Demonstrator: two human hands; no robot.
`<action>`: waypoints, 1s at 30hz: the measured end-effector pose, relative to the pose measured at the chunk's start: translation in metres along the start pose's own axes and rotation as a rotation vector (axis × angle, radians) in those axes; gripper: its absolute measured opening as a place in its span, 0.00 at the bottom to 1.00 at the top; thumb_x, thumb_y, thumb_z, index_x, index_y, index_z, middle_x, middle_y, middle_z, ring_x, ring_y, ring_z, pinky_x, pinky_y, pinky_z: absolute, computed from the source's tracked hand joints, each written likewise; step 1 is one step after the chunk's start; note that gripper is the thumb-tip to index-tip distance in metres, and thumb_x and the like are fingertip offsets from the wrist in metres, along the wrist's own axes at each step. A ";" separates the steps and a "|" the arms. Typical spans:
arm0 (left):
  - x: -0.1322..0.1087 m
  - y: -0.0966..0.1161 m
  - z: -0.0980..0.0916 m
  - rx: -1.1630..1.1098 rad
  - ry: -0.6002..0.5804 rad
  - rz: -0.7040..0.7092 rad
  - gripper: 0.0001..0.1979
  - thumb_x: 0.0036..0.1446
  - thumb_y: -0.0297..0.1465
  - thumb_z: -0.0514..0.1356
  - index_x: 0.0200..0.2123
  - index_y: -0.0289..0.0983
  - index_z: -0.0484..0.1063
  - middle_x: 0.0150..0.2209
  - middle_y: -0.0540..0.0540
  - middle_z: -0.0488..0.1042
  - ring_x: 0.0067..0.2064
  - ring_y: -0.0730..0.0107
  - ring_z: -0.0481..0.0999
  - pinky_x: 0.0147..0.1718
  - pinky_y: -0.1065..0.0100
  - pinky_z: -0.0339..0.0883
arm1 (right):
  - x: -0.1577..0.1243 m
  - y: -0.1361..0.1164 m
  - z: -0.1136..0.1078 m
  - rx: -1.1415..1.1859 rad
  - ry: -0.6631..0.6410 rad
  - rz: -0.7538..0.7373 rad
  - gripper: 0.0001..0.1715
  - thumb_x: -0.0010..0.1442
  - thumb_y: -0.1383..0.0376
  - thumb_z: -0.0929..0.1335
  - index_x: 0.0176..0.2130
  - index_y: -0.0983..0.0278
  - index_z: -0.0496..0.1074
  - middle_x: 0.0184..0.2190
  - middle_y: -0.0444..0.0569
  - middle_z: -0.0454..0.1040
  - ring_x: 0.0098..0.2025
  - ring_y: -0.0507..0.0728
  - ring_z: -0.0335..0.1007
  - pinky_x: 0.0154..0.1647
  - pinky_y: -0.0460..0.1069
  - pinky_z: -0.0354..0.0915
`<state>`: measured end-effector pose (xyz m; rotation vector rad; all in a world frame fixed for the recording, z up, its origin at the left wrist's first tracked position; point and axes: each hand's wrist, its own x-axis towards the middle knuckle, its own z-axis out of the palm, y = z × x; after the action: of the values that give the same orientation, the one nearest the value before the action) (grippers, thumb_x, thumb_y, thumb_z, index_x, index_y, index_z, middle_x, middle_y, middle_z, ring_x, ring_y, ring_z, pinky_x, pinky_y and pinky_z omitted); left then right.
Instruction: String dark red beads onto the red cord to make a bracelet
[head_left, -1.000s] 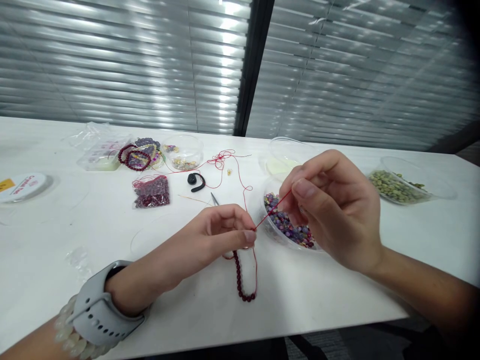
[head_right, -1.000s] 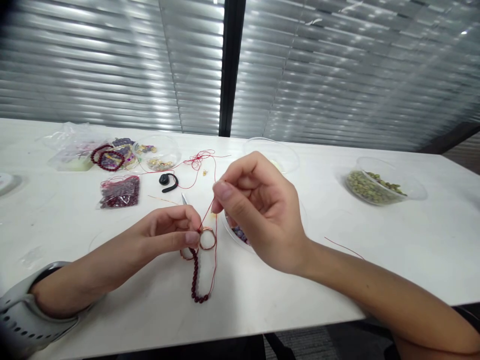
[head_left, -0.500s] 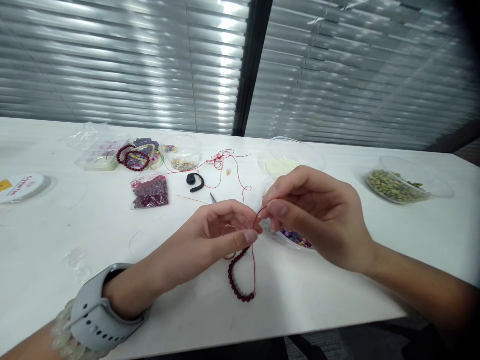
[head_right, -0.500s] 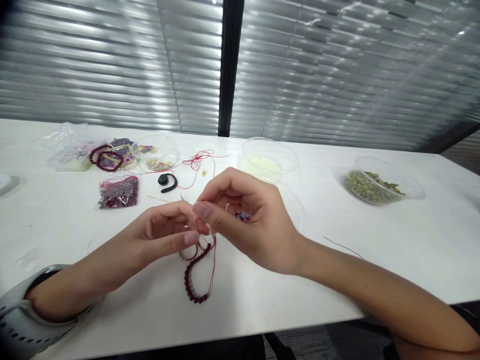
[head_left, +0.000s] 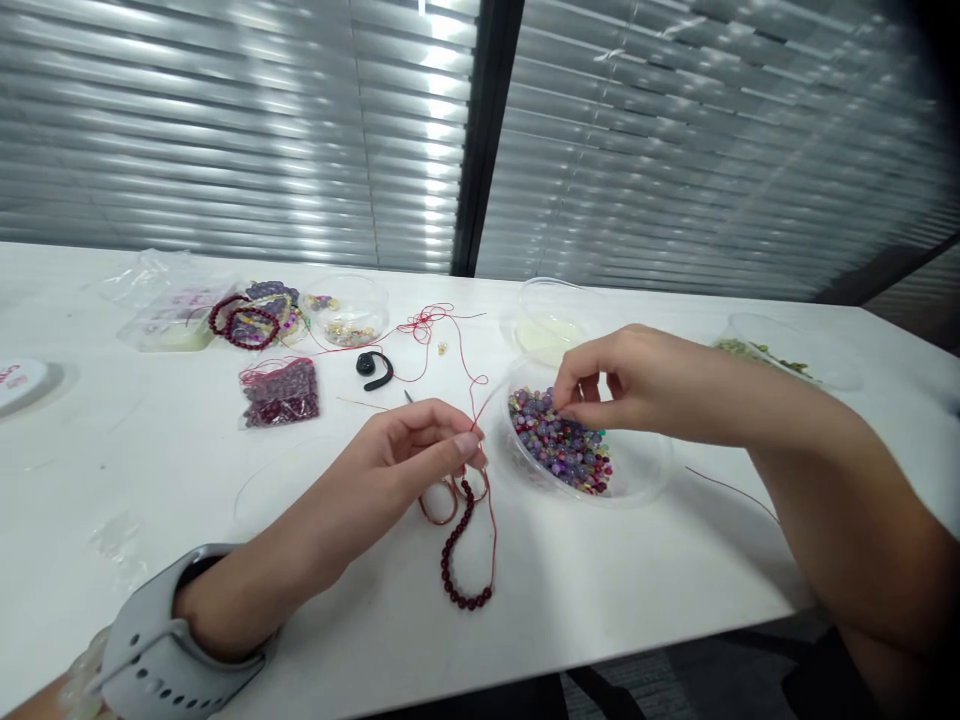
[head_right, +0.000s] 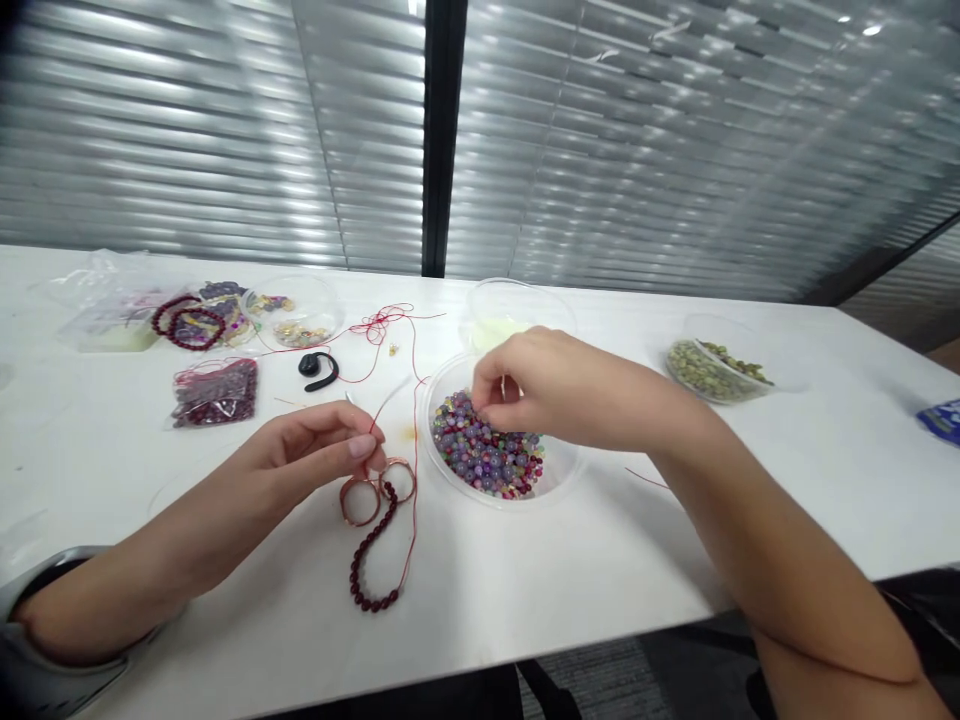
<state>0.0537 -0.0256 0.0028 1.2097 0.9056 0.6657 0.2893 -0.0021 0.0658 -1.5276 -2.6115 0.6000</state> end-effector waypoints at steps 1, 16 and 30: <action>0.000 0.000 0.000 0.015 0.007 -0.001 0.08 0.56 0.36 0.61 0.30 0.38 0.71 0.28 0.52 0.72 0.29 0.75 0.67 0.26 0.73 0.59 | 0.000 0.003 -0.001 -0.070 -0.047 0.022 0.07 0.52 0.69 0.66 0.27 0.60 0.75 0.24 0.40 0.74 0.24 0.50 0.65 0.23 0.47 0.56; 0.001 0.002 0.001 -0.012 0.015 -0.070 0.08 0.54 0.37 0.62 0.30 0.38 0.71 0.27 0.52 0.70 0.31 0.72 0.67 0.31 0.70 0.57 | 0.010 0.009 0.016 -0.229 -0.329 0.014 0.09 0.47 0.72 0.63 0.25 0.63 0.72 0.20 0.42 0.70 0.22 0.50 0.61 0.23 0.46 0.52; -0.002 -0.004 -0.005 -0.193 -0.102 0.062 0.08 0.60 0.31 0.55 0.28 0.38 0.68 0.30 0.52 0.70 0.37 0.71 0.66 0.41 0.67 0.58 | 0.006 -0.014 0.014 0.412 0.494 -0.232 0.03 0.53 0.69 0.70 0.32 0.63 0.75 0.31 0.44 0.76 0.33 0.51 0.70 0.31 0.47 0.65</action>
<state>0.0479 -0.0257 -0.0016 1.0920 0.7049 0.7180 0.2714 -0.0078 0.0566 -1.0639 -2.0873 0.5969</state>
